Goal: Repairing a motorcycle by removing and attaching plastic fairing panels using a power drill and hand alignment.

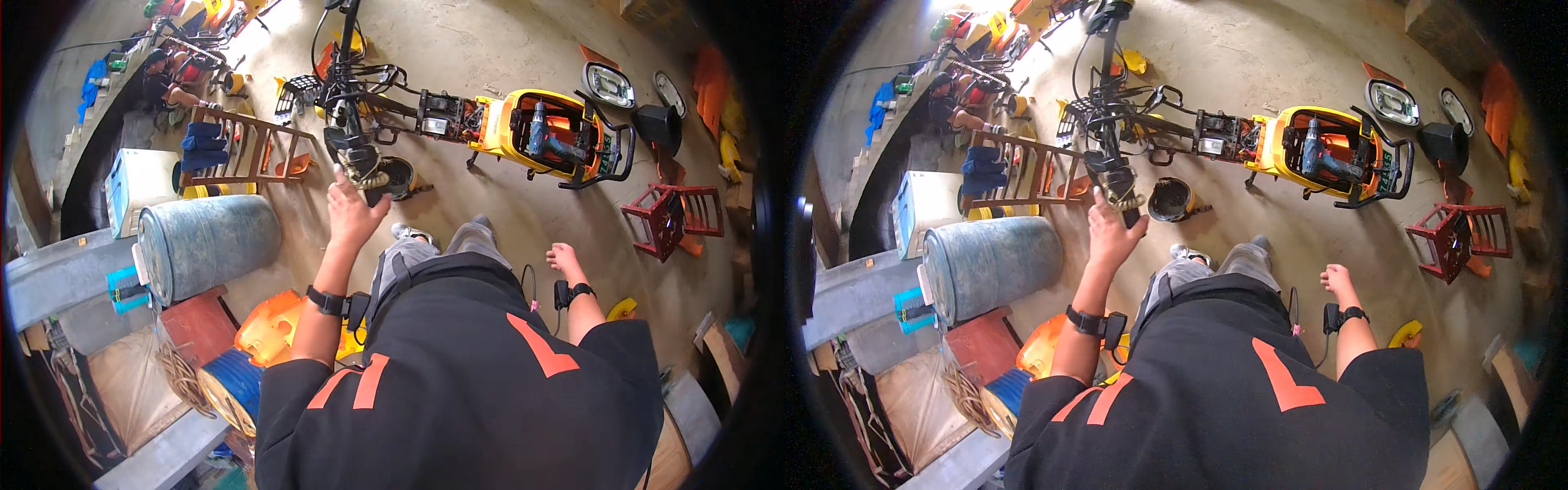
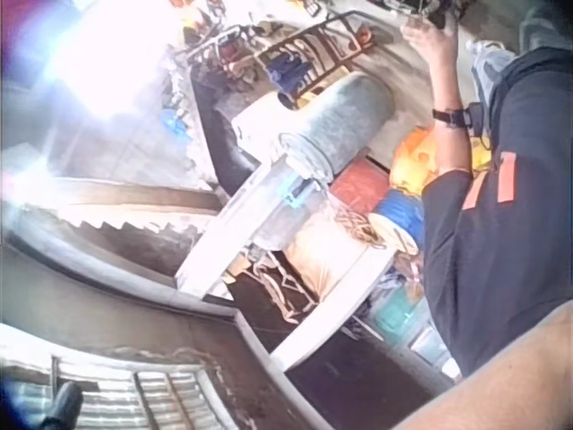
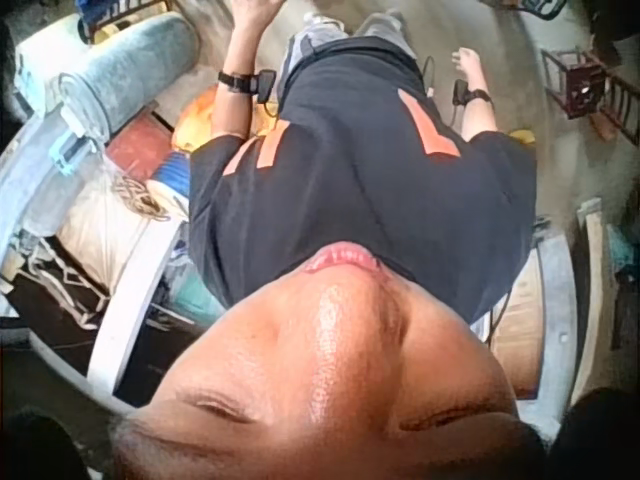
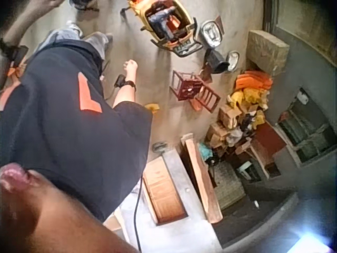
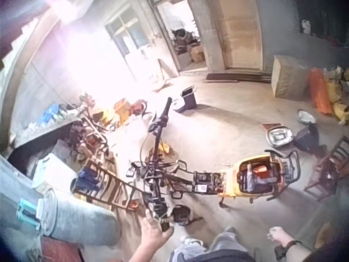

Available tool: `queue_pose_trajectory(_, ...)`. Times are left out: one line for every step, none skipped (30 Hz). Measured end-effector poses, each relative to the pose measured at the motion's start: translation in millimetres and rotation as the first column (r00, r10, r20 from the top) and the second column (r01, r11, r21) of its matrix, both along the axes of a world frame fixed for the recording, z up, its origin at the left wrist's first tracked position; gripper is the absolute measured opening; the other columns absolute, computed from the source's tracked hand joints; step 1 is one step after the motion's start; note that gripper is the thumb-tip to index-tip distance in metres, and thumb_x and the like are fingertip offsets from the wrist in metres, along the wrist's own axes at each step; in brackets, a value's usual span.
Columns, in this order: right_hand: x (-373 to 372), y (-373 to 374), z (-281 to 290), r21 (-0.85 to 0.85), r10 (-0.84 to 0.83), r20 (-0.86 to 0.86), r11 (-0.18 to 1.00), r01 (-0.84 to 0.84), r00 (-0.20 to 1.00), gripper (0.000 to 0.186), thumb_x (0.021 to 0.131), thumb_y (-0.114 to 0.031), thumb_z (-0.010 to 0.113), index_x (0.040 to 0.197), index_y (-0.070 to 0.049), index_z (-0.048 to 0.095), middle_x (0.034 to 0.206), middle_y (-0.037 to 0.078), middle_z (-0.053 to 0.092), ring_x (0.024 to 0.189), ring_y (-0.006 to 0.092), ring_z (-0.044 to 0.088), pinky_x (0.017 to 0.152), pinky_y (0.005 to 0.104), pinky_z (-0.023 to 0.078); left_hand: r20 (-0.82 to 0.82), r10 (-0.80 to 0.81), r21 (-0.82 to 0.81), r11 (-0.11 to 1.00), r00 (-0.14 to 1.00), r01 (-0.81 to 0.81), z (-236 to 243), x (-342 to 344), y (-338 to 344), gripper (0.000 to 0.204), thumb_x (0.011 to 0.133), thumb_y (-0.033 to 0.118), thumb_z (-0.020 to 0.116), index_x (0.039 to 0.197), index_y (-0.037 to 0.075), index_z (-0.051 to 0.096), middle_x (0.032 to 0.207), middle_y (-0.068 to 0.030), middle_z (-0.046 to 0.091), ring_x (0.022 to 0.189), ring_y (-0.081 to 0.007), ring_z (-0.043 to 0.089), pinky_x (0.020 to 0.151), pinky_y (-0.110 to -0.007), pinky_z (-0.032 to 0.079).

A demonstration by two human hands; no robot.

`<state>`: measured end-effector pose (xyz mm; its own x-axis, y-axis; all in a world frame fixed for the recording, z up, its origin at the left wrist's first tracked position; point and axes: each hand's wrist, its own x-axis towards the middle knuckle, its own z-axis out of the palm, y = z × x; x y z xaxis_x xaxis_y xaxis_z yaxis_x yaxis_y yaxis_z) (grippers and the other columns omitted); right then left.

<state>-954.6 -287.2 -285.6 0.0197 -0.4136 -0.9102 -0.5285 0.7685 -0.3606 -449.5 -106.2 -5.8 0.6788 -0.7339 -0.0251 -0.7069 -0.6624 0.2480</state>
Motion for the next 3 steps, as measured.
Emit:
queue_pose_trajectory(4, -5, 0, -0.018, 0.042, 0.025, 0.999, -0.042, 0.999, 0.032, 0.096, -0.014, 0.046, 0.127, -0.008, 0.049, 0.089, 0.010, 0.065, 0.064, 0.0169, 0.060, 0.046, 0.0273, 0.044, -0.053, 0.024, 0.019, 1.000, 0.998, -0.023, -3, -10, -9, 0.117, 0.071, 0.046, 0.075, 0.144, -0.007, 0.001, 0.121, -0.0336, 0.038, 0.114, -0.0477, 0.042, 0.099, -0.051, 0.036)
queue_pose_trajectory(9, -10, 0, -0.038, 0.083, 0.050, 0.996, -0.081, 0.995, 0.032, 0.096, -0.014, 0.047, 0.127, -0.008, 0.049, 0.089, 0.010, 0.065, 0.064, 0.0172, 0.061, 0.046, 0.0272, 0.045, -0.119, 0.094, 0.055, 0.995, 0.988, -0.088, -6, -21, -19, 0.120, 0.071, 0.049, 0.074, 0.144, -0.008, -0.002, 0.123, -0.0342, 0.036, 0.116, -0.0469, 0.040, 0.102, -0.049, 0.035)
queue_pose_trajectory(12, -15, -3, -0.042, 0.105, 0.058, 0.994, -0.102, 0.993, 0.034, 0.096, -0.016, 0.047, 0.130, -0.009, 0.047, 0.090, 0.010, 0.065, 0.065, 0.0183, 0.061, 0.047, 0.0283, 0.046, -0.102, 0.152, 0.058, 0.987, 0.983, -0.147, -14, -31, -29, 0.122, 0.070, 0.052, 0.075, 0.145, -0.007, -0.001, 0.126, -0.0339, 0.033, 0.121, -0.0461, 0.035, 0.105, -0.051, 0.031)
